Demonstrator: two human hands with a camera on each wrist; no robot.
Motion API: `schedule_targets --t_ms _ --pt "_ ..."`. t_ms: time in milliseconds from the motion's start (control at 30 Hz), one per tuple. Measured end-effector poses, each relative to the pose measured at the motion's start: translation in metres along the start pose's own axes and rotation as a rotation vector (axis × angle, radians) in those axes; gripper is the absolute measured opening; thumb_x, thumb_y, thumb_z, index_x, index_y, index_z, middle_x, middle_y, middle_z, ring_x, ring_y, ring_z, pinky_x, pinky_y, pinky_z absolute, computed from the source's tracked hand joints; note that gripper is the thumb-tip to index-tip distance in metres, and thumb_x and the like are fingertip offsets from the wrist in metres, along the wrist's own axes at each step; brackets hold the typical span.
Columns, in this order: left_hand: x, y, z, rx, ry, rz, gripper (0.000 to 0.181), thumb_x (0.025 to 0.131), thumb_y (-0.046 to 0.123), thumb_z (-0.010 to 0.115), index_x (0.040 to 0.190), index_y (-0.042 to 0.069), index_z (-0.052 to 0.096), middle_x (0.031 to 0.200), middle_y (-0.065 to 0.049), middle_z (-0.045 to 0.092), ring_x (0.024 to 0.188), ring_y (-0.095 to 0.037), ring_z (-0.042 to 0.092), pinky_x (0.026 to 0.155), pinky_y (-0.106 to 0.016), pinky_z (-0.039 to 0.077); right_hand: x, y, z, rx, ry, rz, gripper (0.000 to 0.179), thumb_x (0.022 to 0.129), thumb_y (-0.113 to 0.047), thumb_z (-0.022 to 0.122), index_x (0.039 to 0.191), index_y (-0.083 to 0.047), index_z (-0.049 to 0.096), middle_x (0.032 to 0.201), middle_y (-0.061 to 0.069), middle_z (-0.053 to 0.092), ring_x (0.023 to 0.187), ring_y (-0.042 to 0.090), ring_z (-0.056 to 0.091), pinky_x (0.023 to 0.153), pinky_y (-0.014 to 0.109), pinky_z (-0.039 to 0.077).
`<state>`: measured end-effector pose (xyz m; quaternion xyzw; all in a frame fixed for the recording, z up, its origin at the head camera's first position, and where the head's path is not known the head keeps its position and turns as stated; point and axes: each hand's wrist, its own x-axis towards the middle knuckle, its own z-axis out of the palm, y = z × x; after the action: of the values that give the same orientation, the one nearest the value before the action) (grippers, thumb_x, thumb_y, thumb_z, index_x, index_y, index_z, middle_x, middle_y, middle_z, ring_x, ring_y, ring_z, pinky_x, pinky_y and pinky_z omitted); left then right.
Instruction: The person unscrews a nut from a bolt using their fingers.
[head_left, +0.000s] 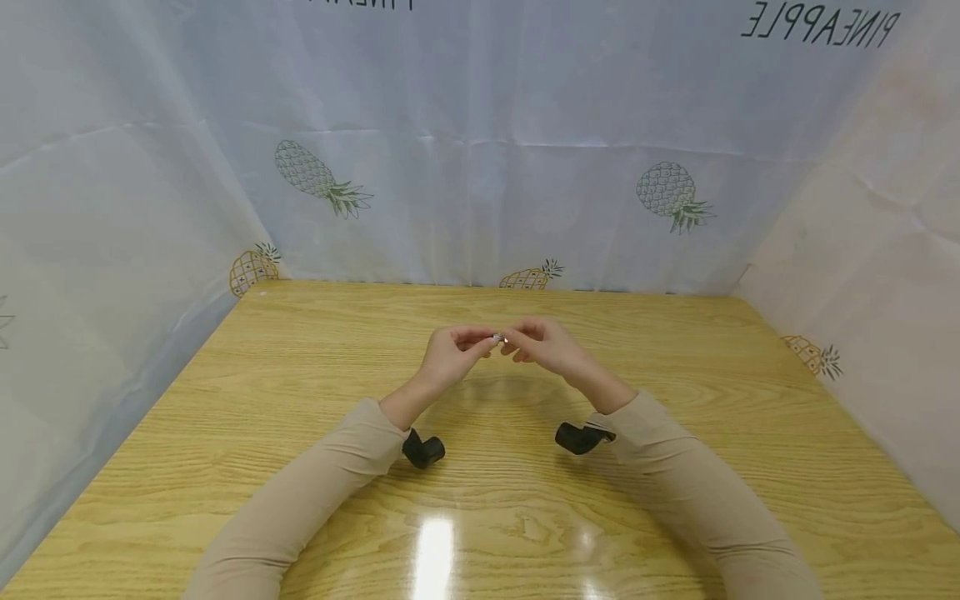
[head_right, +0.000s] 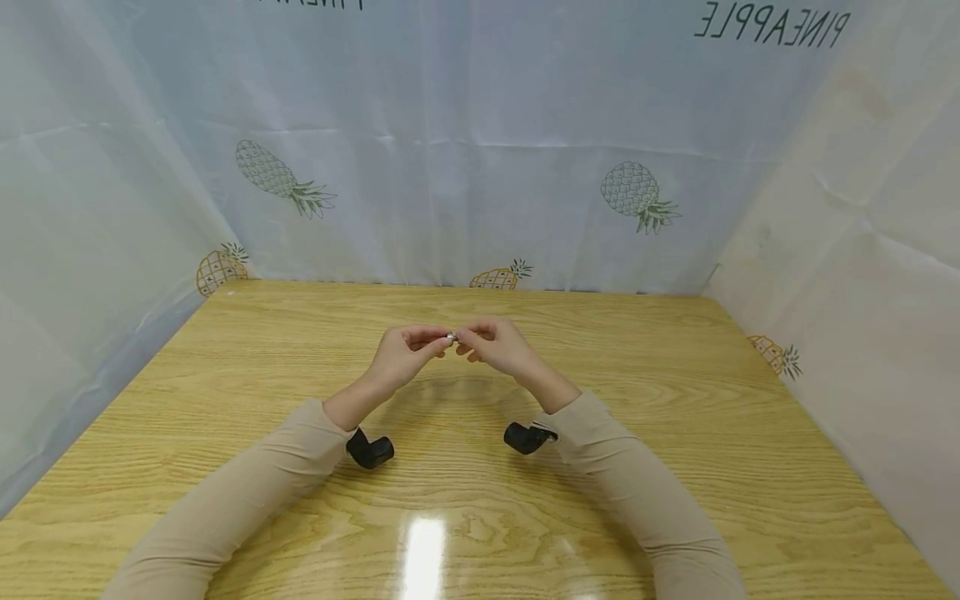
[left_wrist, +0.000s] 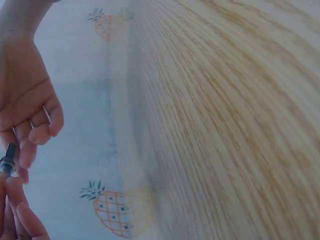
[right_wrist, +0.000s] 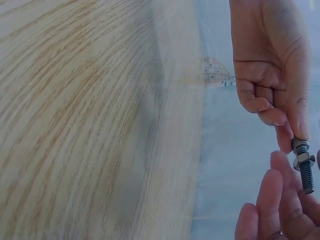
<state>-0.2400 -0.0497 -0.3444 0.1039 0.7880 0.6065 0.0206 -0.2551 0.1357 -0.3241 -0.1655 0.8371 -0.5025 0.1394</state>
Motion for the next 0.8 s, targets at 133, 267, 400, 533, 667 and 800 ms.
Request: schedule_targets --t_ms 133,267,400,533,667,800 --pt "0.0015 -0.0045 0.0007 -0.018 0.005 0.006 0.029 0.091 0.020 0.061 0.115 0.003 0.066 0.113 -0.017 0.067 0.099 -0.029 0.065 0.088 -0.044 0.053 -0.0002 -0.0001 0.0001 -0.002 0.006 -0.004 0.034 0.097 -0.028 0.052 0.118 -0.002 0.059 0.114 0.020 0.064 0.107 0.039 0.057 0.096 0.050 0.046" --pt "0.0010 -0.0057 0.0011 -0.030 0.012 0.024 0.027 0.091 0.019 0.062 0.113 0.005 0.067 0.110 -0.016 0.068 0.096 -0.028 0.066 0.089 -0.047 0.052 -0.0010 -0.0001 -0.0001 -0.013 0.026 -0.030 0.034 0.093 -0.022 0.059 0.121 -0.004 0.057 0.123 0.018 0.059 0.109 0.033 0.057 0.097 0.051 0.046" --pt "0.0011 -0.0061 0.0014 -0.028 0.015 0.038 0.026 0.091 0.018 0.062 0.112 0.005 0.067 0.107 -0.016 0.069 0.093 -0.025 0.067 0.087 -0.046 0.053 -0.0011 -0.0005 -0.0005 -0.012 0.033 -0.022 0.037 0.093 -0.024 0.059 0.125 -0.006 0.055 0.125 0.018 0.057 0.109 0.032 0.057 0.097 0.051 0.046" --pt "0.0016 -0.0067 0.0014 -0.010 0.016 0.031 0.026 0.091 0.021 0.062 0.112 0.006 0.068 0.108 -0.014 0.069 0.091 -0.021 0.067 0.084 -0.040 0.055 0.0002 0.0007 -0.0003 -0.015 0.006 0.006 0.040 0.096 -0.033 0.051 0.124 -0.004 0.057 0.118 0.019 0.063 0.106 0.035 0.058 0.097 0.050 0.046" --pt "0.0014 -0.0065 0.0010 0.000 0.016 0.029 0.026 0.090 0.022 0.063 0.111 0.008 0.068 0.109 -0.012 0.069 0.091 -0.020 0.067 0.081 -0.034 0.055 0.0006 0.0019 0.0003 -0.018 -0.016 0.018 0.040 0.097 -0.033 0.049 0.121 -0.001 0.059 0.112 0.019 0.066 0.106 0.037 0.059 0.097 0.048 0.047" --pt "0.0013 -0.0073 0.0010 -0.001 0.014 0.048 0.026 0.090 0.021 0.063 0.111 0.006 0.068 0.109 -0.014 0.069 0.091 -0.020 0.067 0.082 -0.035 0.056 0.0002 0.0022 0.0008 -0.017 0.000 -0.021 0.032 0.095 -0.023 0.056 0.120 -0.003 0.058 0.118 0.021 0.062 0.107 0.036 0.058 0.096 0.050 0.047"
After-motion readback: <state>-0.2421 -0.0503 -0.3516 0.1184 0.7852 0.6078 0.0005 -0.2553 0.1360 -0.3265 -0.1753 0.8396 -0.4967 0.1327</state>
